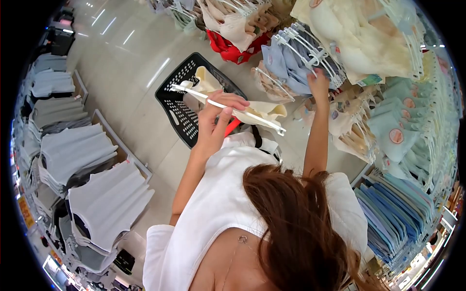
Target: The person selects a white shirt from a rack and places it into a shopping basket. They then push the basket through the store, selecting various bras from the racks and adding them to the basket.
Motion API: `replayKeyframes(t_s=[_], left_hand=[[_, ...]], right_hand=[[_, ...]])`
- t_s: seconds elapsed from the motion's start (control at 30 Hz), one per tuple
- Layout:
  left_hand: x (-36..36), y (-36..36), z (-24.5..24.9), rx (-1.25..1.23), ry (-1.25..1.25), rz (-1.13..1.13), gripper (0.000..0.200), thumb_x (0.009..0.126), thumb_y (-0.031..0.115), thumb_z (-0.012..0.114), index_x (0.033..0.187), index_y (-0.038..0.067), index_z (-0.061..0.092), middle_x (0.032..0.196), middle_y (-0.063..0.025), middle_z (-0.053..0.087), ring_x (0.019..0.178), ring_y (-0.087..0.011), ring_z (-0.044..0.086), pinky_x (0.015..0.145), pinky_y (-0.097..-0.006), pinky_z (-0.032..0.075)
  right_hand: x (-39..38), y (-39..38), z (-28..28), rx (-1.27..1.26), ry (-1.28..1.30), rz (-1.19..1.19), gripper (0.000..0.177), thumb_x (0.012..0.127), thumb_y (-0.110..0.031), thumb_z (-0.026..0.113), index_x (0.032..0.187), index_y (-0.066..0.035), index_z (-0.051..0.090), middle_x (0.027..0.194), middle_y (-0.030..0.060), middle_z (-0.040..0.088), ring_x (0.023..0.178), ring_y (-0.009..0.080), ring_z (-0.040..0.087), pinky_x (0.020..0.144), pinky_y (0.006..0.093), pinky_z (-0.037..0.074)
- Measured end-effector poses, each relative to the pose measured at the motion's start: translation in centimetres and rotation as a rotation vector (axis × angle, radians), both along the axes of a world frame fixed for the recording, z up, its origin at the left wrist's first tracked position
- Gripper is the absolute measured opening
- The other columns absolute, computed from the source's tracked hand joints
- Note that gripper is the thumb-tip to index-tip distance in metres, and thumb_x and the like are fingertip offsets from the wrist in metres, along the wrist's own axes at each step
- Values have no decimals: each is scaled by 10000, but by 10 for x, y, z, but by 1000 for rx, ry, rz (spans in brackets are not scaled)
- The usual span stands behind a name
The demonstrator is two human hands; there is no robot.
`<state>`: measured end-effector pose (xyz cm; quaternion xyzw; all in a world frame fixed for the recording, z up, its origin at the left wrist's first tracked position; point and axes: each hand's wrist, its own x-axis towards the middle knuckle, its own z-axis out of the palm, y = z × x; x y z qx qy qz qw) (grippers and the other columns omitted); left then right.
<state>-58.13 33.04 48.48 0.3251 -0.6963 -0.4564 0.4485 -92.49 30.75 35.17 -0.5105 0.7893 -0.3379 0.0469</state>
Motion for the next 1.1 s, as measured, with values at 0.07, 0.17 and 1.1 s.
replayKeyframes(t_s=[0.07, 0.17, 1.1], left_hand=[[-3, 2, 1, -2, -42, -76, 212, 909, 149, 422, 881, 54, 610, 955, -65, 651, 986, -229, 570, 1008, -439, 237], [-7, 1, -1, 10, -93, -101, 229, 919, 165, 408, 952, 59, 608, 1025, -75, 638, 1081, -231, 533, 1048, -454, 182], [6, 21, -26, 235, -61, 410, 385, 946, 309, 310, 763, 77, 556, 1047, -173, 626, 1297, -361, 291, 1042, -519, -115]], right_hand=[[7, 2, 7, 203, -83, 75, 237, 769, -213, 627, 881, -6, 595, 780, 199, 630, 768, 360, 618, 673, 412, 470], [53, 23, 39, 214, -220, 77, 215, 779, -211, 619, 847, -9, 587, 639, 146, 603, 605, 289, 600, 590, 369, 458], [27, -39, -286, 812, -92, -260, 824, 655, -440, 689, 1297, -29, 374, 1239, 230, 481, 1131, 330, 493, 929, 423, 394]])
